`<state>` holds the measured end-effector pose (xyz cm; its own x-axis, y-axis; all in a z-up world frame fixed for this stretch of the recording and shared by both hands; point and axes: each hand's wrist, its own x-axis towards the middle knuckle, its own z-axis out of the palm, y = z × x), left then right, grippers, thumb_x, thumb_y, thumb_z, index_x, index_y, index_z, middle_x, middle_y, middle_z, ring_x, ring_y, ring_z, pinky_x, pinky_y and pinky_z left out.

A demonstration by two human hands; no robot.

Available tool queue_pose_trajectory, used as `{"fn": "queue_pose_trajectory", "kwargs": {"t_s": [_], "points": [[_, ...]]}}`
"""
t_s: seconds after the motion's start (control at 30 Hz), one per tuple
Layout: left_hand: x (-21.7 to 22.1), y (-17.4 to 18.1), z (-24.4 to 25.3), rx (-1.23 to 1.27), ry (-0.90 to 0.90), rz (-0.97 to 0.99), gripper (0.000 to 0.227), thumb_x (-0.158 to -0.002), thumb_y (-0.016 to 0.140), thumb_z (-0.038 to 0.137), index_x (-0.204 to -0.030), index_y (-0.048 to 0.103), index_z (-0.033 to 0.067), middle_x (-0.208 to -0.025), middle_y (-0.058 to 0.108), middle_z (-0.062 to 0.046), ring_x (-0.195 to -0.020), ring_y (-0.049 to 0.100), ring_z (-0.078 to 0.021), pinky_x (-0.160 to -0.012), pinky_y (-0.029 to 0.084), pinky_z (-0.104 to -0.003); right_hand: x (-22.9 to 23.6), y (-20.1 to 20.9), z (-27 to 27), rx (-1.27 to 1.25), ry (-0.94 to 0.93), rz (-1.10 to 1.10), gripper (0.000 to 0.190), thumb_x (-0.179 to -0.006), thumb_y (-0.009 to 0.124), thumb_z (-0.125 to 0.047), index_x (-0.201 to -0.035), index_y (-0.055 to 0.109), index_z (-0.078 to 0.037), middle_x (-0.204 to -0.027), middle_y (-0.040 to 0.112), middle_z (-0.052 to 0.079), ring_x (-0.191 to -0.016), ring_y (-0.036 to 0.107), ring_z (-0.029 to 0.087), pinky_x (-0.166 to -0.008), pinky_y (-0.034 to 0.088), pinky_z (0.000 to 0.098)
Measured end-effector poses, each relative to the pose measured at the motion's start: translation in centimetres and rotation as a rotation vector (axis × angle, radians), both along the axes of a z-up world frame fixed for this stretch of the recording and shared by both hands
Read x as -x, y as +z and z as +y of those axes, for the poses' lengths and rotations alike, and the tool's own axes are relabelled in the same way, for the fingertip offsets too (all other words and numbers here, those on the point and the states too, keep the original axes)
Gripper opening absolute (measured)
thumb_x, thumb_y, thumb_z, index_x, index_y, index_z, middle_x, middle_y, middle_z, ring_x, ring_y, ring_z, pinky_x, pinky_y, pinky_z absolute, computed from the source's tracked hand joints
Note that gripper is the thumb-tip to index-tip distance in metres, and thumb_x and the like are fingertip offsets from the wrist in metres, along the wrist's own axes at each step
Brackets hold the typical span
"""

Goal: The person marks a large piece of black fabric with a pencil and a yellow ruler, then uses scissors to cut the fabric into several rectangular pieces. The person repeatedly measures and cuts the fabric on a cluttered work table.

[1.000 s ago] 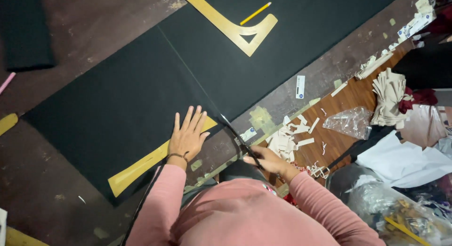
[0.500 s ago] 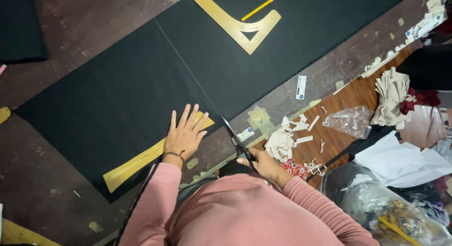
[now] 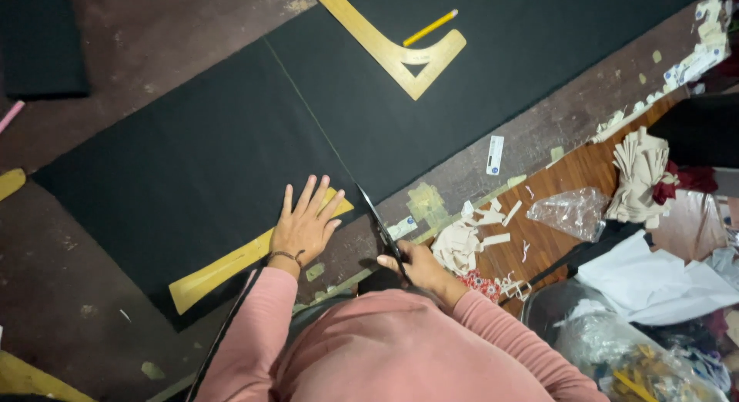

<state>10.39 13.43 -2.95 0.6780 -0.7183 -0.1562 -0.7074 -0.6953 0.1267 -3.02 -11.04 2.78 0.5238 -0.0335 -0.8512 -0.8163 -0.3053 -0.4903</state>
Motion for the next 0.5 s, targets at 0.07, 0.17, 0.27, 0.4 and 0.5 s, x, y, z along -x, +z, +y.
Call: {"fn": "queue_pose_trajectory", "kwargs": {"t_s": [0.07,0.17,0.27,0.4,0.5], "points": [[-0.1,-0.3,0.0,0.014,0.009,-0.012,0.058,-0.107,0.023,0.056,-0.162,0.026,0.0373,-0.173,0.018,-0.003,-0.16,0.012,-0.0266,-0.127,0.009,-0.06,-2.1,1.3,0.2,0.027,0.084,-0.005,0.051,-0.083,0.077,-0.062,-0.083,0.065,-0.012,-0.057,0.068,0.009,-0.055,0.073,0.022,-0.06,0.055,0.0321],[0.0,-0.4,-0.1,0.019,0.013,-0.001,0.059,-0.106,0.023,0.056,-0.162,0.024,0.0382,-0.172,0.018,-0.003,-0.159,0.013,-0.0264,-0.128,0.009,-0.06,-3.4,1.5,0.3,0.083,0.194,0.019,0.059,-0.082,0.07,-0.073,-0.086,0.064,-0.014,-0.064,0.071,0.01,-0.074,0.077,0.028,-0.076,0.056,0.0392],[0.2,-0.5,0.0,0.016,0.014,-0.001,0.059,-0.106,0.023,0.056,-0.163,0.022,0.0386,-0.172,0.018,-0.002,-0.159,0.013,-0.0262,-0.128,0.009,-0.059,-2.8,0.3,0.5,0.105,0.193,0.033,0.058,-0.084,0.069,-0.071,-0.083,0.061,-0.014,-0.061,0.07,0.008,-0.071,0.075,0.026,-0.077,0.056,0.0358],[0.2,-0.3,0.1,0.004,0.014,0.0,0.059,-0.106,0.024,0.056,-0.163,0.021,0.0388,-0.173,0.015,-0.002,-0.16,0.011,-0.026,-0.128,0.007,-0.059,-3.2,0.3,0.1,0.057,0.125,0.036,0.052,-0.086,0.072,-0.063,-0.083,0.063,-0.013,-0.054,0.067,0.004,-0.049,0.071,0.016,-0.061,0.054,0.0254],[0.3,-0.4,0.1,0.016,0.019,0.004,0.059,-0.106,0.024,0.055,-0.163,0.021,0.0395,-0.173,0.015,-0.002,-0.159,0.011,-0.0259,-0.128,0.008,-0.059,-5.1,-0.1,0.1,0.025,0.109,0.04,0.056,-0.081,0.074,-0.069,-0.092,0.067,-0.014,-0.06,0.069,0.006,-0.053,0.073,0.017,-0.06,0.056,0.0272]]}}
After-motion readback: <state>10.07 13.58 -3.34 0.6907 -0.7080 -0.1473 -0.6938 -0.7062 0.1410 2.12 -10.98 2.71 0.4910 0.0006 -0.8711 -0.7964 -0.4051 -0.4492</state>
